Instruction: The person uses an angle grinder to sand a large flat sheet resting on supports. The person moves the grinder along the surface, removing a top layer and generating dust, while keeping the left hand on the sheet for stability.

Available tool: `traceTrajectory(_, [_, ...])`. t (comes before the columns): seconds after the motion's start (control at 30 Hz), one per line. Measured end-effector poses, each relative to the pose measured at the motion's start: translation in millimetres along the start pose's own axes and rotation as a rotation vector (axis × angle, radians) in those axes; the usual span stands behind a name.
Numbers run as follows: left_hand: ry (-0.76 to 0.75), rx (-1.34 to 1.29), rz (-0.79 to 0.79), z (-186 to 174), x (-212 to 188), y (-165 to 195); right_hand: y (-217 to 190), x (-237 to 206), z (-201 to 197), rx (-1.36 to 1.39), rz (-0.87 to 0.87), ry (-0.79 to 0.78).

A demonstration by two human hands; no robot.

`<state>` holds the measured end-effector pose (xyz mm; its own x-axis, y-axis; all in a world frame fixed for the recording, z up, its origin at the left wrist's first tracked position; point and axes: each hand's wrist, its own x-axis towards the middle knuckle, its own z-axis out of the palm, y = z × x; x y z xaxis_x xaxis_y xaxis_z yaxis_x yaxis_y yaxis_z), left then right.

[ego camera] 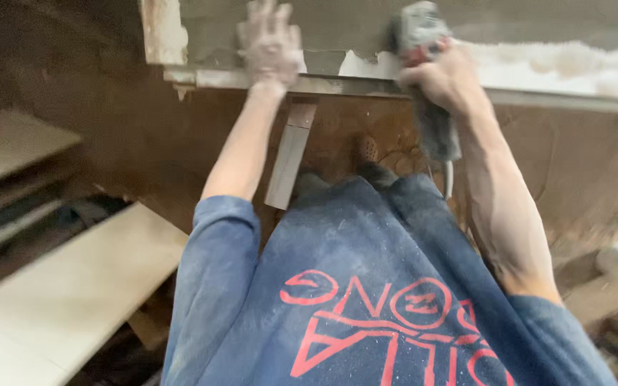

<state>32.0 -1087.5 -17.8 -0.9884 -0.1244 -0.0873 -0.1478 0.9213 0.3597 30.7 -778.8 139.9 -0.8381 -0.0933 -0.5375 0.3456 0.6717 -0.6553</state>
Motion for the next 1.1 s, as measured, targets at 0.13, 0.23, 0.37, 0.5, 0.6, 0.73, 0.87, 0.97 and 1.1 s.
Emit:
traceTrajectory(0.13, [0.162,0.104,0.061,-17,-10,-57,-26,0,47,-0.214,0.198,0.03])
traceTrajectory(0.23, [0.232,0.065,0.104,-9,-15,-68,-34,-13,44,-0.001,0.173,0.048])
traceTrajectory(0.37, [0.244,0.08,0.108,5,-15,-70,-40,-36,32,0.077,0.145,0.151])
traceTrajectory(0.5, [0.247,0.066,0.124,8,-22,-67,-54,-42,56,0.005,0.064,0.151])
traceTrajectory(0.6, [0.261,0.065,0.136,5,-26,-63,-67,-35,80,-0.032,0.267,0.053])
traceTrajectory(0.73, [0.204,0.085,0.118,-3,-28,-61,-53,-29,66,-0.109,0.224,0.104])
traceTrajectory(0.87, [0.21,0.071,0.133,-10,-34,-57,-5,-40,7,-0.031,0.277,0.253])
traceTrajectory(0.97, [0.19,0.069,0.119,-15,-33,-51,15,-48,-24,0.248,0.093,0.299])
traceTrajectory(1.1, [0.165,0.085,0.091,-16,-28,-50,5,-45,-13,0.162,0.274,0.293])
